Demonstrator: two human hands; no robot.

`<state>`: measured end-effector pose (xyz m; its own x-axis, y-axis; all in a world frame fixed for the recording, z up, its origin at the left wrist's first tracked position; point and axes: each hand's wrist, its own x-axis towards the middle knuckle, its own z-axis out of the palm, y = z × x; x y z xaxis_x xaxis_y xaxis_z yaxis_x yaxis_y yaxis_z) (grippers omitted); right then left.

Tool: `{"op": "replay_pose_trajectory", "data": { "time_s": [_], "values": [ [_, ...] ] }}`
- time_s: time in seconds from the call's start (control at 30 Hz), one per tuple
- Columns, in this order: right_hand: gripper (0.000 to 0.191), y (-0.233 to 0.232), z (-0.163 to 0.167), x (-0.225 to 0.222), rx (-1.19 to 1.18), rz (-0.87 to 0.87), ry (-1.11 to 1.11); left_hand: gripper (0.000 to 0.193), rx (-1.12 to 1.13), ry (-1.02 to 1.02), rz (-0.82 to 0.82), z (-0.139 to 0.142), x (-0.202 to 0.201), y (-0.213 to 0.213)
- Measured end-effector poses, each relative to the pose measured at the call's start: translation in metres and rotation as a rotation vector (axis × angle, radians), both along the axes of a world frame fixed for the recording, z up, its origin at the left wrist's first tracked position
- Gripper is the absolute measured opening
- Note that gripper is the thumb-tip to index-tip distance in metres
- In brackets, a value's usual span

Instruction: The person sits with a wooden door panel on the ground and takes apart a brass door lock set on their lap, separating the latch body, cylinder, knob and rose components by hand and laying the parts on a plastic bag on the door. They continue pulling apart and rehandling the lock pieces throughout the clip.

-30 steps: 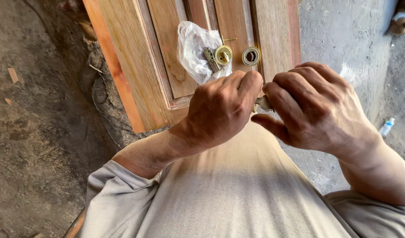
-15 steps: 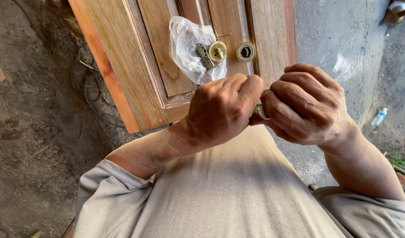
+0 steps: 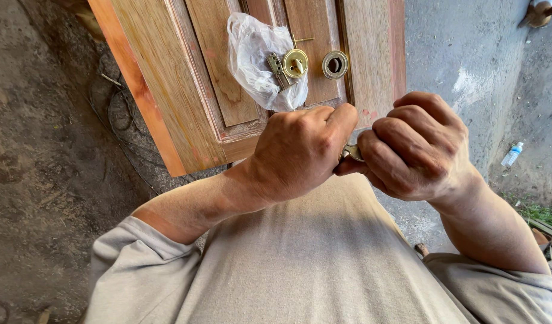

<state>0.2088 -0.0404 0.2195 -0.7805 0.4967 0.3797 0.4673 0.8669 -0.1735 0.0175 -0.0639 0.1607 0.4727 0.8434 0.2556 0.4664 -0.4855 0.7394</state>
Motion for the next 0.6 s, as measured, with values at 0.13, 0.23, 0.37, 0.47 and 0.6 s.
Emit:
{"op": "replay_pose_trajectory", "data": {
  "time_s": [0.13, 0.23, 0.37, 0.47, 0.6],
  "values": [
    [0.043, -0.004, -0.009, 0.004, -0.032, 0.004, 0.032, 0.053, -0.069, -0.059, -0.024, 0.002, 0.001, -0.001],
    [0.039, -0.006, -0.012, 0.011, -0.019, 0.028, 0.036, 0.049, -0.027, -0.054, 0.008, 0.003, 0.002, -0.001],
    [0.040, -0.008, -0.016, 0.014, -0.018, 0.031, 0.085, 0.050, -0.048, -0.056, -0.014, 0.004, 0.003, -0.002],
    [0.034, -0.009, -0.014, 0.015, 0.004, 0.035, 0.082, 0.048, -0.008, -0.107, -0.002, 0.004, 0.003, -0.004],
    [0.029, -0.009, -0.011, 0.015, 0.033, 0.044, 0.067, 0.046, -0.009, -0.114, -0.005, 0.005, 0.004, -0.005]
  ]
}}
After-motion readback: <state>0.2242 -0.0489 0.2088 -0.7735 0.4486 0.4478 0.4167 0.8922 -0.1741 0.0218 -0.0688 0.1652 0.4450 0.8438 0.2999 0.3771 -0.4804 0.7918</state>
